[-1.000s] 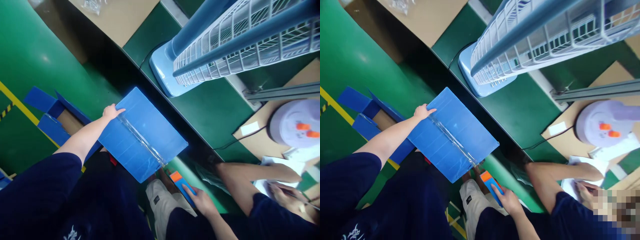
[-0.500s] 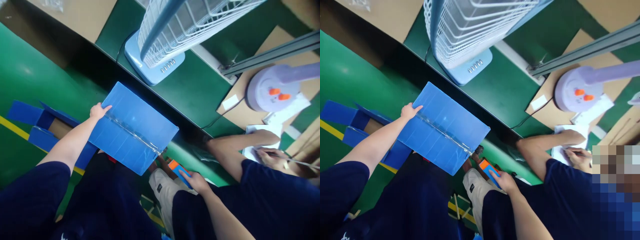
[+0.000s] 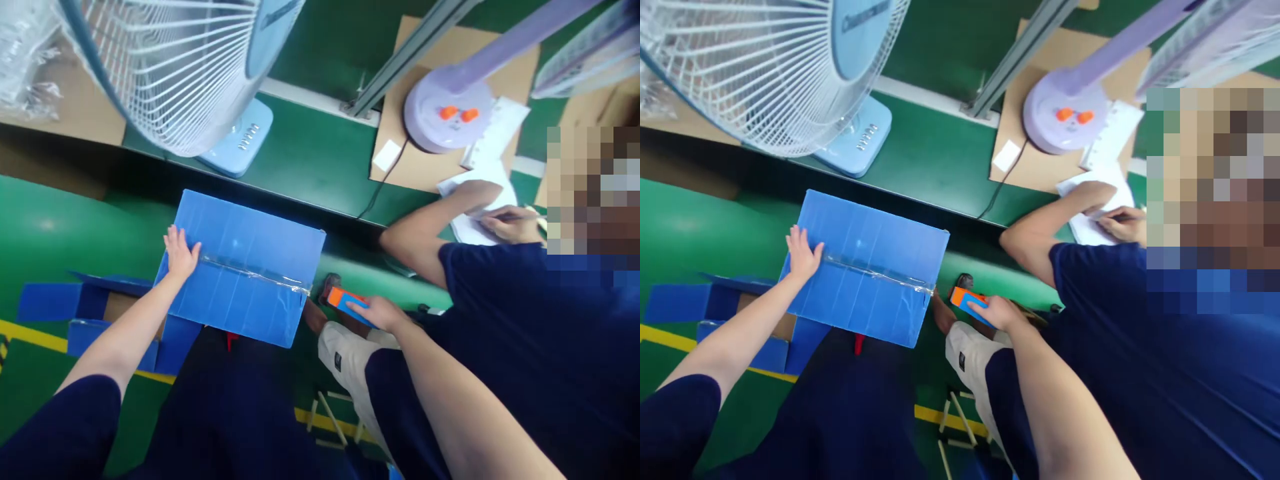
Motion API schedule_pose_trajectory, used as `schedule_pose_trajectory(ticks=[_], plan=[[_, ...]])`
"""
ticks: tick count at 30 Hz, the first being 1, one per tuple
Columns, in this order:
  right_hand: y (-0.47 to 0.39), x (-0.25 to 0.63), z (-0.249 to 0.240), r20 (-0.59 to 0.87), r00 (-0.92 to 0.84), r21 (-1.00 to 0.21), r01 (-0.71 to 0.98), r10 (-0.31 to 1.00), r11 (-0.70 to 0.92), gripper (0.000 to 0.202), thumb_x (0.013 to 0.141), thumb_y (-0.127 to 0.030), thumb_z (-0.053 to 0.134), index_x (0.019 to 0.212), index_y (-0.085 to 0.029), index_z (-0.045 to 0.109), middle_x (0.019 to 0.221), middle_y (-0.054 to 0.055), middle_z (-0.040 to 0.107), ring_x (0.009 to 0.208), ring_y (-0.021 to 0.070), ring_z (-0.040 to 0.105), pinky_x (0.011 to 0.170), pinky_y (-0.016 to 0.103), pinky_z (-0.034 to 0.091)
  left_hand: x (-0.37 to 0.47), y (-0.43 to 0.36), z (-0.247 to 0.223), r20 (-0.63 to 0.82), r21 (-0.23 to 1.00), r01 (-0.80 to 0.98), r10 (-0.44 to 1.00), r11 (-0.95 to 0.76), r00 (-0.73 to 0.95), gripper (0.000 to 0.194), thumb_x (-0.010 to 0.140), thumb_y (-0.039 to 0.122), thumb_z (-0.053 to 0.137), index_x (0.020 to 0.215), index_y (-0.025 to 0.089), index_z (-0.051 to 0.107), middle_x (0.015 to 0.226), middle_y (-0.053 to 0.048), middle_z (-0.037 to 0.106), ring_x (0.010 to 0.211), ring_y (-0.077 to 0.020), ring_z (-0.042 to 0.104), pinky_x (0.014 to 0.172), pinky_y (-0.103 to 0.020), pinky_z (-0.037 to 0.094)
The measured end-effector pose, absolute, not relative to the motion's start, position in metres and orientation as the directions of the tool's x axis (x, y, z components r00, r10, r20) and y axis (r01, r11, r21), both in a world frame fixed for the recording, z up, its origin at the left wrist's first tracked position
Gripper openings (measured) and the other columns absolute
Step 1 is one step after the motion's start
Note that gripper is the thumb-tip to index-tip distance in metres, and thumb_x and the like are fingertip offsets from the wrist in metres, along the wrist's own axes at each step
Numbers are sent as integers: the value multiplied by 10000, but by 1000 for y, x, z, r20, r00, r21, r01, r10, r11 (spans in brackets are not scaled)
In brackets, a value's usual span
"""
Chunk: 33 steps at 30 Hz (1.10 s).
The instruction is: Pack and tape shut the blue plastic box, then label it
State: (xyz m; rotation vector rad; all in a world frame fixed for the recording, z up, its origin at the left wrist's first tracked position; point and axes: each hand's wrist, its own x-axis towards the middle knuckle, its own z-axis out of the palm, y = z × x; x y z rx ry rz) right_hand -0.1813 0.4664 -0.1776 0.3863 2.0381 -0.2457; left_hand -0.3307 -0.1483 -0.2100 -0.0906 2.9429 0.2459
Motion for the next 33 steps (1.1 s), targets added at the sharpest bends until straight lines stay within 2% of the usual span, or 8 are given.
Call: schedule_pose_trajectory(ticks=[2,4,6,8,14,22,27,33], plan=[[468,-183,-179,-890,-430,-18,367,153,930,623,949,-791,600,831,-201,761,817,120,739,726,275,666,658,356,394,-313,-102,-213,-238,245,266,324,932,-916,722,1105,517,429,1635,26,445,1793,-259,226,1717,-348,45,1394,-611,57],[467,-184,-182,-894,-421,-13,364,152,931,654,955,-810,569,849,-194,762,855,135,748,737,280,670,654,361,396,-295,-47,-220,-263,360,573,670,736,-695,657,1116,496,465,1626,84,512,1765,-219,335,1702,-342,170,1398,-592,82],[466,-185,-184,-892,-422,-5,366,161,930,663,953,-810,568,869,-184,768,891,154,755,766,294,684,659,366,405,-280,10,-230,-215,445,751,872,488,-439,646,1139,490,449,1666,117,484,1766,-177,348,1693,-314,219,1403,-560,100],[465,-185,-187,-891,-422,-2,369,166,929,654,956,-792,578,885,-173,776,914,172,760,804,312,703,675,371,421,-273,61,-240,-150,487,832,964,267,-221,621,1156,456,425,1683,129,464,1775,-145,332,1692,-286,227,1405,-540,117],[465,-184,-197,-895,-415,-24,408,162,913,657,959,-747,609,1055,-129,807,1110,238,778,996,360,751,774,376,495,-284,160,-263,-107,506,863,991,-11,75,583,1151,406,399,1667,154,501,1783,-103,319,1691,-252,232,1411,-501,115],[460,-191,-219,-889,-426,-71,492,169,868,688,949,-724,660,1210,-104,806,1264,278,744,1191,407,722,971,436,538,-296,204,-288,-132,504,842,947,-191,293,583,1092,469,516,1509,95,676,1607,-192,582,1593,-299,447,1385,-491,226],[448,-202,-232,-899,-413,-119,544,142,831,649,974,-670,683,1249,-91,788,1268,268,744,1225,394,715,1007,450,548,-301,234,-293,-160,489,832,911,-262,381,618,1077,593,540,1226,56,805,1259,-233,766,1271,-340,686,1330,-500,302],[425,-224,-249,-903,-366,-72,646,225,760,412,1028,-525,729,1160,-136,760,1268,149,751,1258,299,687,1129,536,520,-293,258,-300,-343,505,849,866,-155,363,628,1051,661,562,959,115,860,955,-196,806,1010,-309,734,1134,-457,443]])
